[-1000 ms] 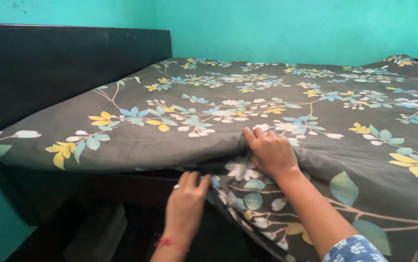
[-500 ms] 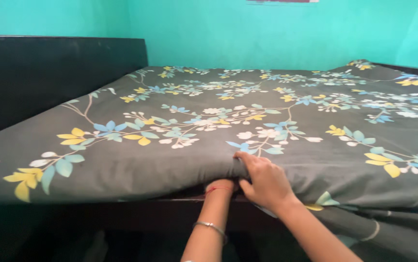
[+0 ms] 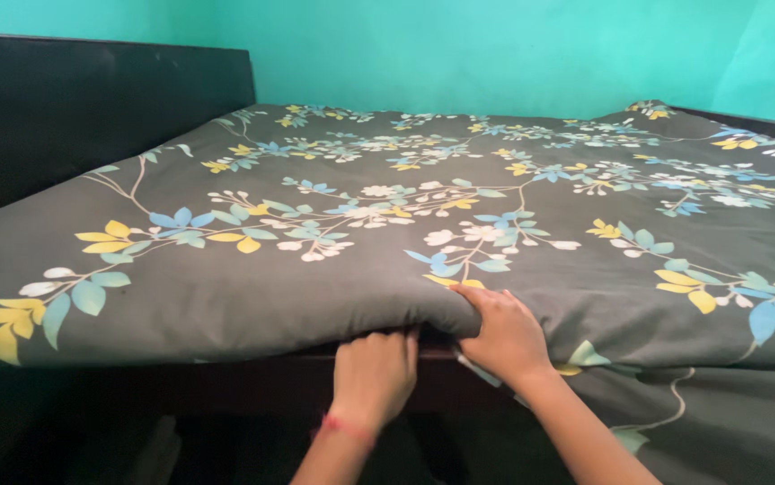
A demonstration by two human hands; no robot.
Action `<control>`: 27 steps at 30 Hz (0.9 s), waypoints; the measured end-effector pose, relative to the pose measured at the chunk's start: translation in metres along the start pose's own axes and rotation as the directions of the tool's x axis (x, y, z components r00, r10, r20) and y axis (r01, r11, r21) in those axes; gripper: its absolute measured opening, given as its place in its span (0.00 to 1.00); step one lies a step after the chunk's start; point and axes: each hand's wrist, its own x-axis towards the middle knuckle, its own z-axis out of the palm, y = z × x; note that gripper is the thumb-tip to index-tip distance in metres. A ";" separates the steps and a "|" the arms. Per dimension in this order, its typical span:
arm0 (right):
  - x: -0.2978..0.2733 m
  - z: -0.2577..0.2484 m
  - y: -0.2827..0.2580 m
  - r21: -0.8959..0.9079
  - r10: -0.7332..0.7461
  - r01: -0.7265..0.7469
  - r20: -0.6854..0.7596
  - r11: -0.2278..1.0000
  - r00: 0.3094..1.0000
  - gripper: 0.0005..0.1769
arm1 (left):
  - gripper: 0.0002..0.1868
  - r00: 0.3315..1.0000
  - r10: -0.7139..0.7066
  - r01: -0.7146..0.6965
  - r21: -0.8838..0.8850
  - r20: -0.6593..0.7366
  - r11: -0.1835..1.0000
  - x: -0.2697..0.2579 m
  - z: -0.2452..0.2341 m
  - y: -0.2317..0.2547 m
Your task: The person spreads a floral-patterned fitted sheet over a mattress, tucking and smoothing the edges. Then the person places two patterned pillows on the bed.
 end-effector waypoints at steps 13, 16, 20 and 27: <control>-0.002 -0.035 0.040 -0.151 -0.188 0.195 0.061 0.969 0.980 0.58 | 0.20 0.984 0.167 -0.167 -0.005 0.054 0.986 0.021 0.000 0.064; -0.008 -0.034 0.046 0.003 -0.046 0.046 0.122 0.999 0.991 0.58 | 0.18 0.965 0.253 -0.255 -0.021 -0.070 0.967 -0.003 -0.010 0.069; -0.014 -0.026 0.050 0.100 -0.123 0.117 0.051 0.988 0.991 0.52 | 0.18 0.904 0.101 -0.185 -0.169 -0.415 0.968 0.019 -0.048 0.058; -0.019 -0.027 0.065 0.298 -0.244 0.225 0.028 0.928 0.969 0.47 | 0.39 0.999 -0.049 0.048 0.131 0.004 0.990 0.041 -0.048 0.021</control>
